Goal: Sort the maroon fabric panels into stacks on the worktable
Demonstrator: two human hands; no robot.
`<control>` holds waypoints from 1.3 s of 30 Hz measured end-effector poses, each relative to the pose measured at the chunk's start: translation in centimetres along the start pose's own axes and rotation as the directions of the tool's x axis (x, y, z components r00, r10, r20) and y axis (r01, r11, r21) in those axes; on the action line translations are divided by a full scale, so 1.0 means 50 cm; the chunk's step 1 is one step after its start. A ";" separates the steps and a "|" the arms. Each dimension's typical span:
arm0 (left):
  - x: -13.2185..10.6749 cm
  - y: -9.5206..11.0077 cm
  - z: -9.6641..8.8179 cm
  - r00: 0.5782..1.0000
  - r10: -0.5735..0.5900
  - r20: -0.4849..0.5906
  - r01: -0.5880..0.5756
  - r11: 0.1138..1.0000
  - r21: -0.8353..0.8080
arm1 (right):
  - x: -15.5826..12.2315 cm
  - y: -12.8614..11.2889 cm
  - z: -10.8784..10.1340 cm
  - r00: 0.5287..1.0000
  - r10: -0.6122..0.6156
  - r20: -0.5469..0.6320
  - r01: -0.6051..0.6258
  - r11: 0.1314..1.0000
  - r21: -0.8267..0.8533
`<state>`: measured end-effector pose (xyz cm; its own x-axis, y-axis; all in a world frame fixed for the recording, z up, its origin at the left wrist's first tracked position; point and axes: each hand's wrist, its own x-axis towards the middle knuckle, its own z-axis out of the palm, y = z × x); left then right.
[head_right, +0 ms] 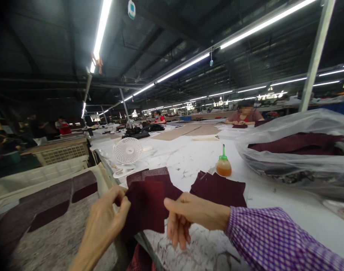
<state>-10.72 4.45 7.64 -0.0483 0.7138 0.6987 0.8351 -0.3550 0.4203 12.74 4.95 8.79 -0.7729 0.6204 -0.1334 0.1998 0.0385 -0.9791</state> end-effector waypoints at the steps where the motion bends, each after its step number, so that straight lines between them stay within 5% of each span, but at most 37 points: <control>1: -0.010 0.019 0.006 0.999 0.048 0.018 -0.049 0.998 0.035 | -0.018 -0.003 0.012 0.989 0.017 0.148 -0.025 0.998 0.051; 3: -0.028 0.051 0.016 0.992 0.119 0.043 -0.121 0.991 0.064 | -0.045 0.000 0.030 0.960 -0.003 0.280 -0.032 0.992 0.119; 7: -0.071 0.093 0.033 0.953 0.295 0.076 -0.292 0.955 -0.046 | -0.065 0.029 0.047 0.999 0.007 0.041 -0.021 0.938 0.347; 10: -0.119 0.112 0.055 0.849 0.500 0.170 -0.467 0.862 -0.198 | -0.068 0.051 0.042 0.990 0.090 -0.109 -0.034 0.899 0.436; 13: -0.155 0.124 0.071 0.740 0.626 0.245 -0.547 0.773 -0.322 | -0.077 0.062 0.033 0.944 0.114 -0.311 -0.022 0.958 0.285; 15: -0.159 0.128 0.068 0.715 0.638 0.286 -0.498 0.753 -0.430 | -0.089 0.064 0.028 0.923 0.062 -0.379 0.009 0.983 0.185; 16: -0.154 0.129 0.065 0.735 0.606 0.304 -0.440 0.767 -0.466 | -0.095 0.064 0.026 0.923 0.035 -0.383 0.032 0.986 0.167; 20: -0.108 0.126 0.076 0.889 0.306 0.340 -0.137 0.887 -0.441 | -0.116 0.072 0.022 0.949 0.003 -0.316 0.068 0.975 0.211; 22: -0.086 0.124 0.107 0.855 0.215 0.471 0.027 0.890 -0.456 | -0.121 0.084 0.018 0.938 0.006 -0.347 0.053 0.986 0.161; 24: -0.074 0.126 0.148 0.758 0.173 0.628 0.192 0.862 -0.469 | -0.124 0.099 0.011 0.903 0.038 -0.429 -0.017 0.998 0.054; 27: -0.073 0.137 0.198 0.715 0.193 0.672 0.181 0.878 -0.444 | -0.135 0.115 -0.009 0.856 0.098 -0.508 -0.185 0.975 -0.124; 30: -0.080 0.148 0.221 0.728 0.296 0.618 -0.072 0.930 -0.360 | -0.157 0.116 -0.037 0.836 0.076 -0.544 -0.337 0.854 -0.397; 33: -0.084 0.152 0.225 0.702 0.367 0.610 -0.213 0.926 -0.312 | -0.175 0.113 -0.067 0.789 -0.149 -0.596 -0.424 0.569 -0.704; 35: -0.085 0.152 0.225 0.697 0.391 0.602 -0.258 0.919 -0.299 | -0.176 0.118 -0.083 0.817 -0.250 -0.519 -0.381 0.443 -0.812; 39: -0.085 0.151 0.226 0.693 0.415 0.589 -0.301 0.909 -0.287 | -0.160 0.134 -0.098 0.889 -0.274 -0.366 -0.243 0.396 -0.886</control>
<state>1.99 5.58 1.31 0.6360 0.7031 0.3182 0.6168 -0.7109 0.3378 23.20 4.09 4.05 -0.5213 0.8282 0.2057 0.8004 0.5581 -0.2186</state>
